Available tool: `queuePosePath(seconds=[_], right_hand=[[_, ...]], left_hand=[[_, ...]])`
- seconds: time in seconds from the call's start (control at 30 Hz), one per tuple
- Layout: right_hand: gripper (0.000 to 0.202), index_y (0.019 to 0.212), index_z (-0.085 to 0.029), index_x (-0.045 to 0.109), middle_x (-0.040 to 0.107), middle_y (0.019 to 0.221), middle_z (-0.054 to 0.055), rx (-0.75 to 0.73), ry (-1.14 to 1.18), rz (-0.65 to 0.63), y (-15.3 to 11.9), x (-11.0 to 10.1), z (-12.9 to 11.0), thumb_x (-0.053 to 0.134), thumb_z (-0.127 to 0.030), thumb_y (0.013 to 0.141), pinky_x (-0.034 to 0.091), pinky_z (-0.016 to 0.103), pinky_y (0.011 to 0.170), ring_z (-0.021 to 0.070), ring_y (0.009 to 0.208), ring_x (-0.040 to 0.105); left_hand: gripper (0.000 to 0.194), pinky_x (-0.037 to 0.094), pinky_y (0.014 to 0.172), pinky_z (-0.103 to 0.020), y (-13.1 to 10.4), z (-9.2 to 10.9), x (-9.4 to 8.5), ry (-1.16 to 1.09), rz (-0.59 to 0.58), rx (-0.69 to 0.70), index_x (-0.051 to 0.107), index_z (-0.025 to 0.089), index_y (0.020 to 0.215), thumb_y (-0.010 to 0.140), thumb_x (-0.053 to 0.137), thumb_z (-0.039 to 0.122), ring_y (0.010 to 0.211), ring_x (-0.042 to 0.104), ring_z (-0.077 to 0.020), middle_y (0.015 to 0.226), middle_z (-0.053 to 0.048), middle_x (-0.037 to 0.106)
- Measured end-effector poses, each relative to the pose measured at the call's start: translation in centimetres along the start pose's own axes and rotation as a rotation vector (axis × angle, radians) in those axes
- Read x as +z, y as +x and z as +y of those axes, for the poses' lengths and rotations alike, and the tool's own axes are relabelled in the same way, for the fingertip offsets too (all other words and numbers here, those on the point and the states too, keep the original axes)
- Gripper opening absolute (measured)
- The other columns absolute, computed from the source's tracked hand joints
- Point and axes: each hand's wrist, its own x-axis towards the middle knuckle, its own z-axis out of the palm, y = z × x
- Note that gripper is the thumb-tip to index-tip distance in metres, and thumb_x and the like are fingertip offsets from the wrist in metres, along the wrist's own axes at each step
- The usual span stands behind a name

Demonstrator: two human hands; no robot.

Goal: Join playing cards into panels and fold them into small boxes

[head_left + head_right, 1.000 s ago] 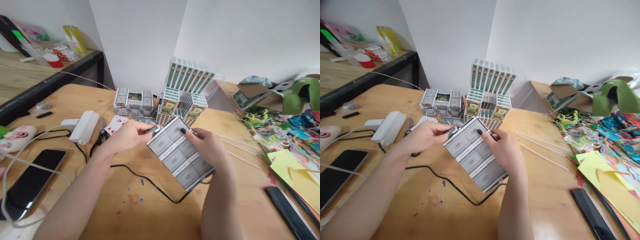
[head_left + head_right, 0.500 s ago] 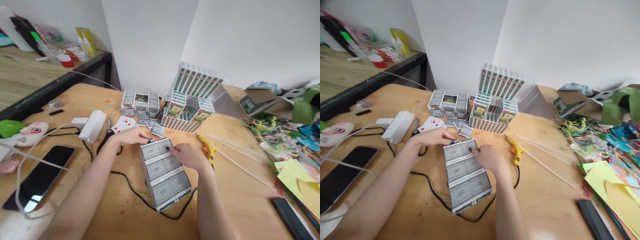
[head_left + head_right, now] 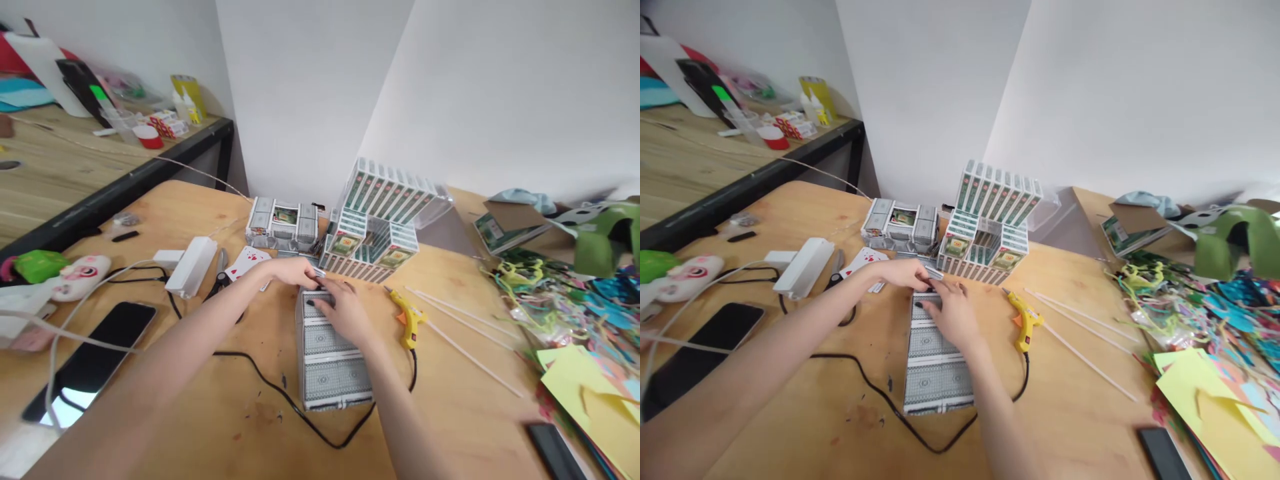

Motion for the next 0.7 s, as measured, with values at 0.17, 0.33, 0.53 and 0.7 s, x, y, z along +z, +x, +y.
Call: queuePosePath(seconds=[0.17, 0.33, 0.53, 0.7], right_hand=[[0.037, 0.122, -0.019, 0.06, 0.064, 0.125, 0.012, 0.086, -0.073, 0.1, -0.7, 1.5, -0.4, 0.056, -0.035, 0.089, 0.033, 0.042, 0.103, 0.0259, 0.118, 0.055], [0.033, 0.115, -0.019, 0.064, 0.067, 0.118, 0.01, 0.168, -0.067, 0.129, -1.1, 1.9, -1.1, 0.057, -0.035, 0.088, 0.035, 0.04, 0.099, 0.0259, 0.11, 0.058], [0.029, 0.112, -0.019, 0.068, 0.07, 0.112, 0.01, 0.231, 0.048, 0.05, -1.0, 1.1, -1.2, 0.054, -0.03, 0.089, 0.039, 0.04, 0.098, 0.0261, 0.108, 0.061], [0.029, 0.096, -0.024, 0.075, 0.076, 0.097, 0.004, 0.224, 0.149, -0.069, -0.1, -0.9, -0.1, 0.047, -0.024, 0.09, 0.051, 0.03, 0.08, 0.022, 0.09, 0.069]], left_hand=[[0.021, 0.024, 0.05, -0.025, 0.2, 0.6, -0.2, 0.034, -0.036, -0.016, 0.063, 0.017, 0.052, 0.068, 0.059, 0.03, 0.048, 0.033, -0.0098, 0.045, 0.005, 0.042], [0.02, 0.024, 0.049, -0.025, -0.6, 0.9, 1.1, 0.062, -0.004, -0.031, 0.064, 0.017, 0.054, 0.069, 0.06, 0.03, 0.048, 0.034, -0.0101, 0.046, 0.005, 0.044], [0.022, 0.031, 0.054, -0.022, -2.0, 0.1, 2.9, 0.042, 0.158, -0.021, 0.074, 0.018, 0.074, 0.075, 0.059, 0.034, 0.056, 0.046, -0.0127, 0.056, 0.003, 0.059], [0.029, 0.04, 0.062, -0.022, -2.5, -0.4, 3.3, -0.034, 0.237, -0.033, 0.075, 0.018, 0.085, 0.075, 0.062, 0.041, 0.068, 0.058, -0.0172, 0.067, 0.001, 0.069]])
